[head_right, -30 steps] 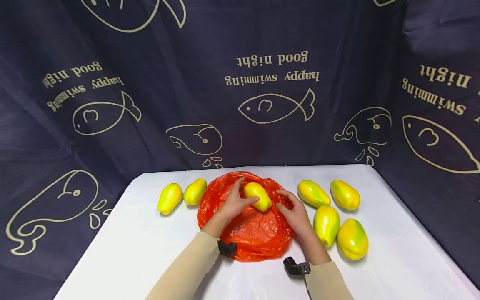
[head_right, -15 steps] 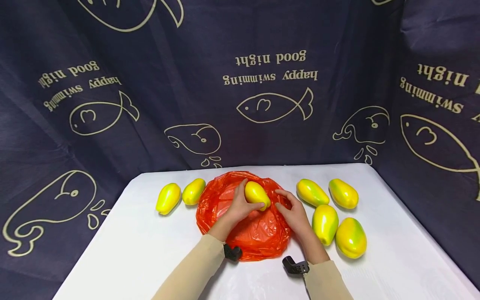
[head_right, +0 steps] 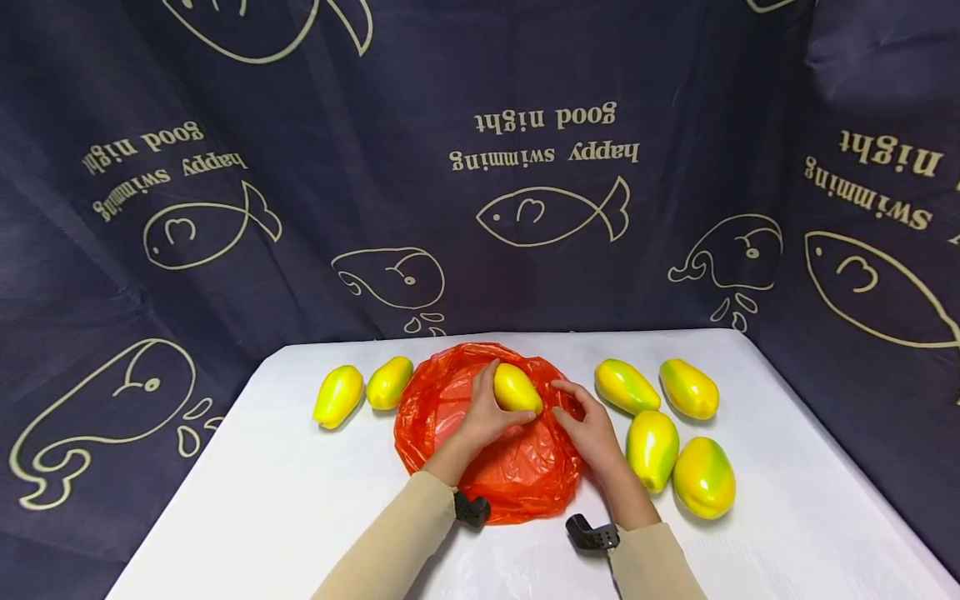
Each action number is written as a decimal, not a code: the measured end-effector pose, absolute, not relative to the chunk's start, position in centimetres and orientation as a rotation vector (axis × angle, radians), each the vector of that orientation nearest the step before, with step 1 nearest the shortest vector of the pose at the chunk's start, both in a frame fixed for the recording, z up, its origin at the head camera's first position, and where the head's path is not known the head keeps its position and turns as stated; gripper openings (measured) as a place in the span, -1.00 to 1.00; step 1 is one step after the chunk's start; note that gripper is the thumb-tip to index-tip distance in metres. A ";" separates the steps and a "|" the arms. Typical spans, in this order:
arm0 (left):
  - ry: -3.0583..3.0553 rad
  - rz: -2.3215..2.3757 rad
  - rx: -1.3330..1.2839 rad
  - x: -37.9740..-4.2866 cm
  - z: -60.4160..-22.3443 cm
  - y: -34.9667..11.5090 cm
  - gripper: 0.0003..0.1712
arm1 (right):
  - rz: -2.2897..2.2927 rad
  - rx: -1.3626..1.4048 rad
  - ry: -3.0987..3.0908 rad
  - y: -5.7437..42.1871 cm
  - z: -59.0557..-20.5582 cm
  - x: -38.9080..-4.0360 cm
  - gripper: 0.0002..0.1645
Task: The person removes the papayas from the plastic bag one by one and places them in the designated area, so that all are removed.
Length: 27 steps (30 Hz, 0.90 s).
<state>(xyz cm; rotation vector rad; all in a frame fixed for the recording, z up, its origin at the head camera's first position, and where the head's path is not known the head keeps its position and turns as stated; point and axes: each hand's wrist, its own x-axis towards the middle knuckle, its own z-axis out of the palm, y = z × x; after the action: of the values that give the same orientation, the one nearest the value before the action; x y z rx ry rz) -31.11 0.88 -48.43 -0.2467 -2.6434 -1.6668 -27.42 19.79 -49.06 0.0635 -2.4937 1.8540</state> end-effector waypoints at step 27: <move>-2.655 -1.594 -0.111 -31.1 -48.4 1.6 0.35 | 1.817 0.048 -2.510 20.0 -49.3 -27.4 -0.42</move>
<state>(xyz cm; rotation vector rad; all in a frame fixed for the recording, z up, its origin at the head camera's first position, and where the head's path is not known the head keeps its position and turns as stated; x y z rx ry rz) -31.07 1.62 -48.40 -0.1108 -2.6548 -1.5942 -27.41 19.99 -49.29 0.0476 -2.5097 1.8173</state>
